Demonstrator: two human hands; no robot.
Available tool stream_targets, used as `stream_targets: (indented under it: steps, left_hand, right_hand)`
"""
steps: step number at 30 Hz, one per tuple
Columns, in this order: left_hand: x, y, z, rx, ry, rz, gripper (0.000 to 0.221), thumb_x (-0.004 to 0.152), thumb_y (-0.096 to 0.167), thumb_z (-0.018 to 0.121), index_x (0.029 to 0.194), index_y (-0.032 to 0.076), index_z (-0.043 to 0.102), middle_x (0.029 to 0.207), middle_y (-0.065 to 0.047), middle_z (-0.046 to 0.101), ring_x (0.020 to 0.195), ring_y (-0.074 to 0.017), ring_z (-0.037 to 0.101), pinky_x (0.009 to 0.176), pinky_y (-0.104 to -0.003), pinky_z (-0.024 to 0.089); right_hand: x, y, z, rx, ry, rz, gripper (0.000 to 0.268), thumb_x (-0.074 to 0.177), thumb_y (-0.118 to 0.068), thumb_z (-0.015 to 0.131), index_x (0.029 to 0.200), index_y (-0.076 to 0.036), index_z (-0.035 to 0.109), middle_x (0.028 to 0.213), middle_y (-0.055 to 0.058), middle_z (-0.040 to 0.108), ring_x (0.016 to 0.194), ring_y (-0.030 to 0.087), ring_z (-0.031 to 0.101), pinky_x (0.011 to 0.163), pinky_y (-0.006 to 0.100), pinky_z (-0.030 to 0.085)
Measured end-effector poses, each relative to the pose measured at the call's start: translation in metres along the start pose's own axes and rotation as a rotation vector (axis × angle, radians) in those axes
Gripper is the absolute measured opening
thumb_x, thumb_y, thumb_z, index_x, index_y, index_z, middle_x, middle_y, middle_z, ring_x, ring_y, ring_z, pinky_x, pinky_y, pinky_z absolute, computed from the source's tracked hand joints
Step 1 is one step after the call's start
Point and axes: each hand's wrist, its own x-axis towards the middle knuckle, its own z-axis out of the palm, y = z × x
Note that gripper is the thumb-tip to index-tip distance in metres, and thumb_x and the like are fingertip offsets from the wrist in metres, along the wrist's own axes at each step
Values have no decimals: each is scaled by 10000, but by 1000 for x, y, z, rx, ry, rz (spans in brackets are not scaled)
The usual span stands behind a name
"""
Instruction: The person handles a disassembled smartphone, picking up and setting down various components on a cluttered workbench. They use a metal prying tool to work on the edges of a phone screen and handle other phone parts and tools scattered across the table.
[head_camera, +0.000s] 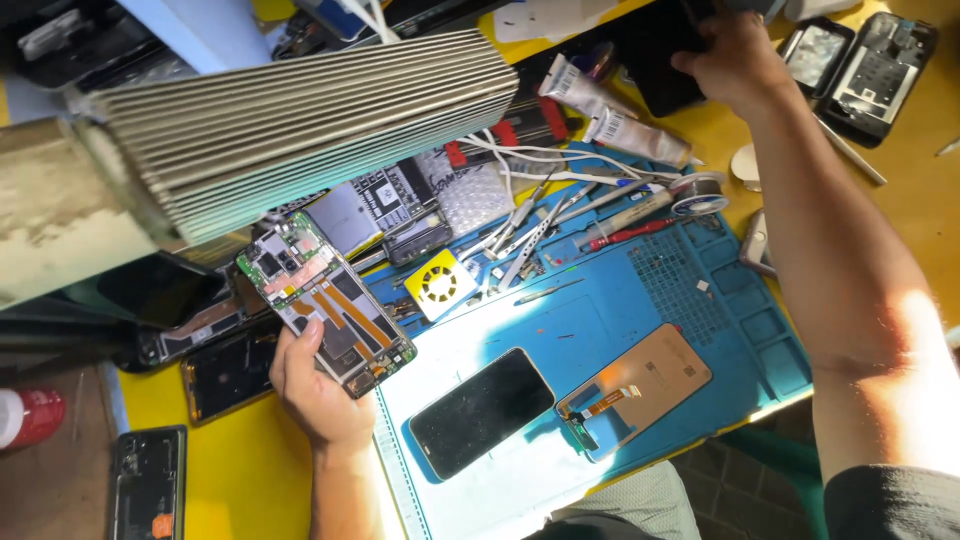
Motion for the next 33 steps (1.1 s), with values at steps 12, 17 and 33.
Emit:
stream_targets:
  steps: [12, 17, 33]
  left_hand:
    - [19, 24, -9, -327, 312, -28, 280, 784, 176, 637, 1000, 21, 725, 921, -123, 721, 852, -286, 733, 708, -405, 638]
    - [18, 7, -9, -251, 228, -56, 151, 785, 164, 680, 872, 51, 728, 824, -62, 703, 760, -182, 675, 692, -297, 529]
    - [-34, -19, 31, -89, -1073, -325, 314, 972, 312, 638, 1085, 32, 726, 932, -15, 697, 813, -95, 609, 714, -266, 454]
  right_hand:
    - [-24, 28, -10, -214, 184, -591, 229, 1114, -71, 736, 1301, 39, 810, 1146, 191, 766, 907, 289, 718, 736, 392, 549]
    - [-151, -41, -14, 90, -3, -562, 164, 1219, -96, 687, 1355, -32, 752, 1213, 81, 678, 964, 124, 555, 798, 269, 414]
    - [-223, -64, 36, 349, 39, -591, 71, 1155, 79, 672, 1167, 45, 734, 973, 128, 676, 758, 133, 563, 679, 257, 436]
